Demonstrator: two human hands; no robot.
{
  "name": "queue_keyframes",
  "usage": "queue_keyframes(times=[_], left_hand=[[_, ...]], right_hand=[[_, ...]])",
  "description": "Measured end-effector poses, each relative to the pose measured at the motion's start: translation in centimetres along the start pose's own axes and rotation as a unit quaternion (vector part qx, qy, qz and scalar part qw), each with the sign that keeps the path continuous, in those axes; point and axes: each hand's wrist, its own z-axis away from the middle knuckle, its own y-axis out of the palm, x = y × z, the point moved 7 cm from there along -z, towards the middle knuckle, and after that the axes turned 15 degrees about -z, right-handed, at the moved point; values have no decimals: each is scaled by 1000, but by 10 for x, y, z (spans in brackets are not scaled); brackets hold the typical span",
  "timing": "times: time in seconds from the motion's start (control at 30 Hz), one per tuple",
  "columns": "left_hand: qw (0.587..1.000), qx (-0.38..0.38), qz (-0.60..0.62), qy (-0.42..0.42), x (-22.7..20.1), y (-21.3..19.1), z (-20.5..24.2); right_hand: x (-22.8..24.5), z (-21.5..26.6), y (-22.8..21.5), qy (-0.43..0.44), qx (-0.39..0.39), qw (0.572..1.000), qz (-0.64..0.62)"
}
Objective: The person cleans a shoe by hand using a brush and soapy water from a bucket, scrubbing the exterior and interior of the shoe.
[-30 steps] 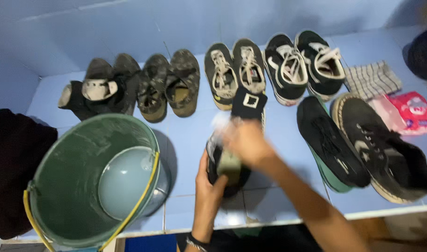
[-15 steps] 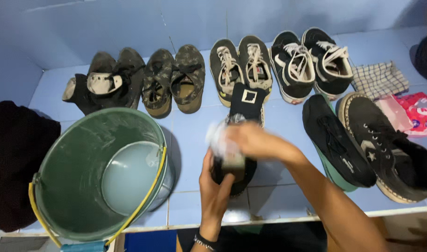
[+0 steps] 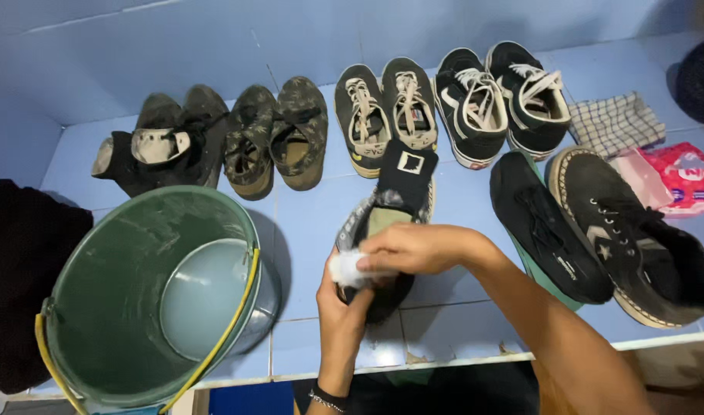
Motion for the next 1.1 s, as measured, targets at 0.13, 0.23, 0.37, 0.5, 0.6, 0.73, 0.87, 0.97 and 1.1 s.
queue_keyframes(times=[0.13,0.23,0.37,0.5,0.6,0.73,0.87,0.97,1.1], left_hand=[[998,9,24,64,14,2,2],[999,-12,1,49,5,-2,0],[999,5,23,30,10,2,-1],[998,-4,18,55,3,1,2],[999,2,9,37,7,2,4],[999,-2,19,38,1,1,5],[997,-26,36,66,25,5,4],[998,-37,17,45,9,3,12],[999,-31,-16,0,14,3,10]], right_hand=[[-9,4,-6,44,-96,994,-9],[-2,4,2,46,-36,998,-36],[12,7,-28,117,-247,959,74],[2,4,16,92,32,994,55],[-16,13,-22,128,-280,950,46],[-20,6,-5,172,-181,967,58],[-21,14,-18,275,-333,901,51],[-33,5,13,67,-177,982,-14],[22,14,-23,202,-359,909,59]])
